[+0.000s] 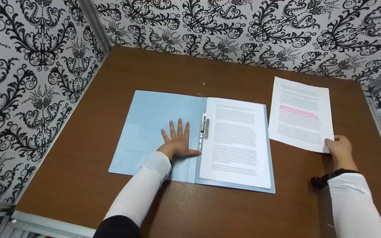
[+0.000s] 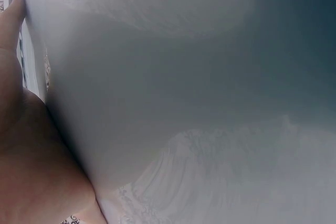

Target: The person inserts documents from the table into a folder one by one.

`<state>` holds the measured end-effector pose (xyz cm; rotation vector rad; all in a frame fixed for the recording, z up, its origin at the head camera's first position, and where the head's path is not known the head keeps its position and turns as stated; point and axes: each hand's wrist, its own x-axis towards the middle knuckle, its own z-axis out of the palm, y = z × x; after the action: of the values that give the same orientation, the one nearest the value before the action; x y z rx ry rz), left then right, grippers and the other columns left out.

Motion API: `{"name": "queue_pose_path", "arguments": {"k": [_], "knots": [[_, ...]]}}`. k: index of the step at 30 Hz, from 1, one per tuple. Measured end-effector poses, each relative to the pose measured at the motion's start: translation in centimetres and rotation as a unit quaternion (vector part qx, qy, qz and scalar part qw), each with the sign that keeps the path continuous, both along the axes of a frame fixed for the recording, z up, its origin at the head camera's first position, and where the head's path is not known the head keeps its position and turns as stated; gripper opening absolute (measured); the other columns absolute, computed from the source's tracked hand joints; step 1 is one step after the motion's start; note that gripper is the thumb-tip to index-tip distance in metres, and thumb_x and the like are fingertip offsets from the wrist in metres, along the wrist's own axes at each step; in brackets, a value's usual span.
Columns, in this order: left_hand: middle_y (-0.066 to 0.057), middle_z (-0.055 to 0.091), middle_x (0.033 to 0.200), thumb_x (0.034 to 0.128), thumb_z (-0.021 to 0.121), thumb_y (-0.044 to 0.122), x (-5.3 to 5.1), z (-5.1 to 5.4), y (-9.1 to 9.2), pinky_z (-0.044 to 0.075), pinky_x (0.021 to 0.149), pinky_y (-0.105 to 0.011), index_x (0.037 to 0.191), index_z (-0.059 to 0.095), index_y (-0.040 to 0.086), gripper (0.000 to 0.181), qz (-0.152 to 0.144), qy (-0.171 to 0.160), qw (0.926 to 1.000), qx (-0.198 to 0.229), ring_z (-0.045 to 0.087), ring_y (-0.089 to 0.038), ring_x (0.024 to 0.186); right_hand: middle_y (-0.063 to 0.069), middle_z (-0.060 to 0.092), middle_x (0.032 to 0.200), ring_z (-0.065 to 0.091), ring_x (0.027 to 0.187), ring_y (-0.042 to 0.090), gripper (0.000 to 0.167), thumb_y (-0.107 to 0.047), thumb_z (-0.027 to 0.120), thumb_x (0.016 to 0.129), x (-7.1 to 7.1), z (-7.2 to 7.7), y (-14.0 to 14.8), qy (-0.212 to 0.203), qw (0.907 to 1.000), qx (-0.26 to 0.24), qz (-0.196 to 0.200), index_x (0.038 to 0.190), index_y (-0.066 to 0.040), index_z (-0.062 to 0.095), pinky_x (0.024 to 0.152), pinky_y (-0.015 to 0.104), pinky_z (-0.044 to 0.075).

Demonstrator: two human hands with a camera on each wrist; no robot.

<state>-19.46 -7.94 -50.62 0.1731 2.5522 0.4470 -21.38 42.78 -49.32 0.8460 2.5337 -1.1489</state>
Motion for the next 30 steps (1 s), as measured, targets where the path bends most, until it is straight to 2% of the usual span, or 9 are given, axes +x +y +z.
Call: {"name": "queue_pose_path", "arguments": {"k": [4,6,9,12,15,17,19,22,30], "knots": [[-0.013,-0.03,0.157,0.0767,0.065,0.069,0.1,0.1,0.0,-0.018,0.106,-0.068,0.155,-0.013,0.016,0.123,0.003,-0.002,1.0,0.001,-0.034,-0.041,0.139,0.036,0.018,0.153,0.029,0.134,0.043,0.065,-0.024,0.036,0.099,1.0,-0.1,0.8,-0.004,0.9999,-0.006,-0.01,0.148,0.014,0.015,0.11,0.051,0.031],[-0.013,-0.03,0.157,0.0766,0.065,0.069,0.1,0.1,0.0,-0.018,0.106,-0.068,0.155,-0.013,0.016,0.123,0.001,-0.004,1.0,0.003,-0.034,-0.041,0.139,0.034,0.018,0.153,0.029,0.134,0.042,0.065,-0.025,0.037,0.099,1.7,-0.2,1.2,-0.002,0.9997,-0.01,-0.021,0.148,0.012,0.015,0.109,0.049,0.033],[-0.012,-0.031,0.157,0.0768,0.064,0.07,0.0,0.0,0.0,-0.019,0.106,-0.068,0.155,-0.014,0.017,0.122,-0.001,-0.004,1.0,0.005,-0.035,-0.041,0.139,0.032,0.023,0.152,0.036,0.127,0.038,0.065,-0.025,0.039,0.099,2.5,0.0,1.9,0.01,0.9991,-0.011,-0.04,0.149,0.011,0.017,0.095,0.033,0.042],[-0.012,-0.032,0.157,0.0769,0.064,0.07,0.0,-0.1,-0.1,-0.019,0.106,-0.068,0.155,-0.014,0.017,0.122,0.0,-0.005,1.0,0.006,-0.035,-0.041,0.139,0.028,0.029,0.147,0.047,0.108,0.025,0.066,-0.023,0.042,0.099,3.0,0.8,2.2,0.034,0.9951,-0.05,-0.078,0.15,0.008,0.017,0.077,0.018,0.04],[-0.012,-0.032,0.157,0.077,0.064,0.07,-0.1,-0.1,-0.2,-0.019,0.106,-0.068,0.155,-0.014,0.017,0.122,0.002,-0.006,1.0,0.007,-0.036,-0.041,0.139,0.017,0.042,0.128,0.046,0.09,0.008,0.065,-0.02,0.045,0.098,3.4,1.6,2.1,0.068,0.9816,-0.118,-0.134,0.152,0.003,0.017,0.066,0.011,0.041],[-0.012,-0.032,0.157,0.0772,0.064,0.07,-0.1,-0.2,-0.2,-0.019,0.106,-0.068,0.155,-0.014,0.017,0.122,0.003,-0.006,0.9999,0.008,-0.035,-0.041,0.139,0.004,0.047,0.112,0.046,0.082,0.001,0.052,-0.015,0.049,0.097,3.7,2.0,1.8,0.099,0.9643,-0.172,-0.175,0.146,-0.004,0.034,0.063,0.011,0.043],[-0.012,-0.032,0.157,0.0773,0.064,0.07,-0.1,-0.2,-0.2,-0.019,0.106,-0.068,0.155,-0.014,0.017,0.122,0.003,-0.007,0.9999,0.007,-0.035,-0.041,0.139,-0.006,0.046,0.099,0.048,0.076,-0.002,0.032,-0.012,0.051,0.096,4.0,2.4,1.4,0.128,0.9491,-0.206,-0.202,0.128,-0.01,0.048,0.061,0.011,0.044],[-0.012,-0.031,0.157,0.0773,0.064,0.07,-0.1,-0.3,-0.2,-0.018,0.106,-0.069,0.155,-0.014,0.017,0.122,0.001,-0.005,1.0,0.007,-0.036,-0.041,0.139,-0.008,0.047,0.095,0.051,0.071,-0.003,0.013,-0.008,0.055,0.094,4.5,2.9,0.7,0.158,0.9299,-0.243,-0.227,0.1,-0.018,0.048,0.06,0.012,0.046],[-0.011,-0.032,0.157,0.0778,0.063,0.07,-0.3,-0.5,-0.2,-0.018,0.106,-0.068,0.155,-0.015,0.017,0.121,-0.006,-0.006,1.0,0.004,-0.036,-0.04,0.139,-0.01,0.054,0.088,0.058,0.074,0.0,0.014,-0.011,0.054,0.096,5.9,3.8,-2.3,0.182,0.918,-0.313,-0.162,0.105,-0.015,0.044,0.063,0.015,0.05]]}}
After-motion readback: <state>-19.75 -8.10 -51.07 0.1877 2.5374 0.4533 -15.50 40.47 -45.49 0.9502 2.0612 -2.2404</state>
